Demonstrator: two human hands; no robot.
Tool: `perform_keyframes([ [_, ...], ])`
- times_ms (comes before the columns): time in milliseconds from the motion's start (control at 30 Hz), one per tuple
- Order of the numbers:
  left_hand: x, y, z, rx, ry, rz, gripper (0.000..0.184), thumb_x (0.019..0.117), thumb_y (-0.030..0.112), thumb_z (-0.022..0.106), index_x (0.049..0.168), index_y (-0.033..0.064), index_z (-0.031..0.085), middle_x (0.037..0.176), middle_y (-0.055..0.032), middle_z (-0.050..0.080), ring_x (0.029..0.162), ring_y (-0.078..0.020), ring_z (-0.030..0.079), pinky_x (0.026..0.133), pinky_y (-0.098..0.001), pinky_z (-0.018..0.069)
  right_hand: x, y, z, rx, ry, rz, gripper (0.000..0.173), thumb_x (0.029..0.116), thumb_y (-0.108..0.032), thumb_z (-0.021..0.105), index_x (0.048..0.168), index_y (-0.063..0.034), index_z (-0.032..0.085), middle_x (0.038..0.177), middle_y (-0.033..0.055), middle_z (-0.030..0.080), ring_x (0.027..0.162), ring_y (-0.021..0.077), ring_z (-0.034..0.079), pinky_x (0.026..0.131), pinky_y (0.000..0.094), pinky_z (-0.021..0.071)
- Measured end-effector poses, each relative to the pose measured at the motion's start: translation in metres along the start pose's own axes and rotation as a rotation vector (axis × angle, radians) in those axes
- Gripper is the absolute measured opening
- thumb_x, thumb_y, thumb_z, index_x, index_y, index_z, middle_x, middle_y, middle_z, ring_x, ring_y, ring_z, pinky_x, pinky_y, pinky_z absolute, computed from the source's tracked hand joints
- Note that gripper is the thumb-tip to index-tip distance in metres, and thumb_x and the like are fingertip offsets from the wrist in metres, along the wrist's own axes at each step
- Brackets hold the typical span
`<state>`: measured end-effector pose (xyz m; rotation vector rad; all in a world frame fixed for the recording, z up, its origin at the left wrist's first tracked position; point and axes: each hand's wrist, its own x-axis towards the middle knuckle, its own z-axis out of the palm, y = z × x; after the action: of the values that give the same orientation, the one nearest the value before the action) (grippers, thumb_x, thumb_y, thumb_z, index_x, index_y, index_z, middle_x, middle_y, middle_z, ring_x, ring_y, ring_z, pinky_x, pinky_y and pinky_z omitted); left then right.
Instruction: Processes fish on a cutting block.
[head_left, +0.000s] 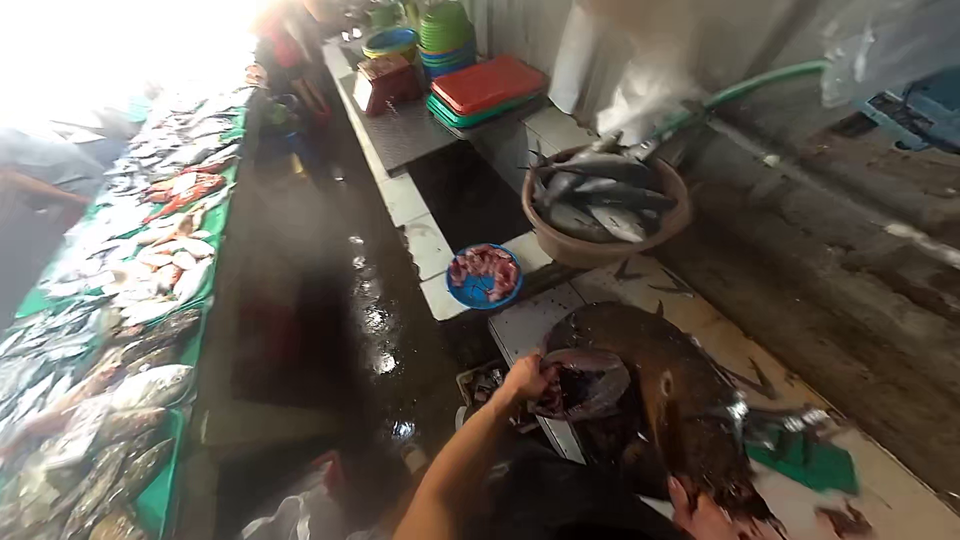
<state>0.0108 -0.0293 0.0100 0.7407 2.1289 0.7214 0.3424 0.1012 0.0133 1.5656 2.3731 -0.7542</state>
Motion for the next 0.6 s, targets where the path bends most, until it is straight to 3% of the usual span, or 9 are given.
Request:
perform_keyframes([
  [100, -0.009, 0.018, -0.010, 0.005, -0.046, -0.022, 0.042, 0.1059, 0.034, 0.053, 0.124, -0.0022, 0.065, 0.117, -0.0221, 0.069, 0.112, -0.0339, 0.068, 0.101, -0.0537, 0.0523, 0.004, -0.007, -0.017, 0.098, 0.001, -0.069, 0.060, 0.1073, -0.048, 0.048, 0.121, 0.0077, 0.066, 0.105, 0.0326, 0.070, 0.101, 0.0496, 0.069, 0.091, 0.0685, 0.0520],
  [167, -0.009, 0.017, -0.006, -0.044, -0.081, -0.052, 0.040, 0.1050, 0.031, 0.056, 0.128, -0.0005, 0.064, 0.118, -0.0216, 0.069, 0.112, -0.0337, 0.068, 0.101, -0.0550, 0.0522, 0.005, -0.027, -0.047, 0.218, -0.083, -0.060, 0.060, 0.1077, -0.053, 0.043, 0.117, 0.0021, 0.066, 0.089, 0.0212, 0.069, 0.079, 0.0362, 0.069, 0.076, 0.0584, 0.0572],
  [200, -0.005, 0.009, 0.000, -0.040, -0.073, -0.052, 0.039, 0.1045, 0.032, 0.057, 0.126, 0.0010, 0.064, 0.114, -0.0210, 0.071, 0.106, -0.0340, 0.069, 0.097, -0.0571, 0.0545, 0.006, -0.041, -0.060, 0.309, -0.077, -0.090, 0.059, 0.1080, -0.053, 0.042, 0.116, 0.0007, 0.065, 0.082, 0.0153, 0.066, 0.068, 0.0290, 0.067, 0.069, 0.0523, 0.0586],
  [300, 0.007, -0.009, 0.014, 0.002, 0.003, -0.018, 0.040, 0.1046, 0.037, 0.056, 0.121, 0.0014, 0.066, 0.107, -0.0227, 0.071, 0.098, -0.0383, 0.070, 0.088, -0.0631, 0.0559, 0.007, -0.082, -0.093, 0.621, 0.167, -0.412, 0.044, 0.1084, -0.039, 0.045, 0.112, 0.0022, 0.062, 0.068, 0.0050, 0.061, 0.052, 0.0171, 0.061, 0.052, 0.0396, 0.0585],
  [367, 0.000, -0.011, 0.018, 0.006, 0.035, -0.014, 0.040, 0.1041, 0.039, 0.057, 0.117, 0.0024, 0.066, 0.104, -0.0232, 0.070, 0.095, -0.0397, 0.070, 0.085, -0.0640, 0.0562, 0.005, -0.105, -0.108, 0.780, 0.323, -0.668, 0.044, 0.1102, -0.042, 0.041, 0.115, -0.0003, 0.055, 0.066, 0.0006, 0.059, 0.050, 0.0137, 0.060, 0.047, 0.0367, 0.0574],
  [433, -0.008, -0.009, 0.018, -0.001, 0.058, -0.018, 0.039, 0.1029, 0.039, 0.060, 0.116, 0.0035, 0.065, 0.102, -0.0236, 0.070, 0.092, -0.0412, 0.070, 0.081, -0.0647, 0.0565, 0.012, -0.125, -0.103, 0.823, 0.409, -0.806, 0.046, 0.1113, -0.044, 0.036, 0.119, -0.0015, 0.050, 0.067, -0.0001, 0.057, 0.050, 0.0124, 0.059, 0.046, 0.0356, 0.0558],
  [500, -0.009, -0.011, 0.018, 0.006, 0.075, -0.011, 0.038, 0.1022, 0.039, 0.060, 0.115, 0.0041, 0.065, 0.101, -0.0233, 0.070, 0.090, -0.0414, 0.070, 0.079, -0.0653, 0.0564, 0.031, -0.126, -0.063, 0.633, 0.363, -0.708, 0.050, 0.1103, -0.043, 0.036, 0.124, 0.0029, 0.051, 0.067, 0.0056, 0.059, 0.053, 0.0173, 0.060, 0.049, 0.0392, 0.0559],
  [533, -0.008, -0.013, 0.019, 0.009, 0.081, -0.010, 0.038, 0.1024, 0.040, 0.060, 0.115, 0.0049, 0.066, 0.100, -0.0227, 0.071, 0.090, -0.0411, 0.071, 0.079, -0.0655, 0.0565, 0.041, -0.122, -0.040, 0.402, 0.258, -0.578, 0.054, 0.1090, -0.043, 0.039, 0.131, 0.0045, 0.051, 0.072, 0.0110, 0.064, 0.060, 0.0236, 0.066, 0.056, 0.0449, 0.0592],
  [600, -0.012, -0.010, 0.023, 0.018, 0.068, -0.027, 0.036, 0.1032, 0.038, 0.059, 0.117, 0.0058, 0.066, 0.102, -0.0221, 0.071, 0.093, -0.0404, 0.071, 0.082, -0.0646, 0.0566, 0.060, -0.123, -0.006, 0.045, -0.075, -0.315, 0.054, 0.1075, -0.050, 0.043, 0.127, -0.0014, 0.057, 0.092, 0.0200, 0.071, 0.084, 0.0377, 0.073, 0.073, 0.0586, 0.0599],
])
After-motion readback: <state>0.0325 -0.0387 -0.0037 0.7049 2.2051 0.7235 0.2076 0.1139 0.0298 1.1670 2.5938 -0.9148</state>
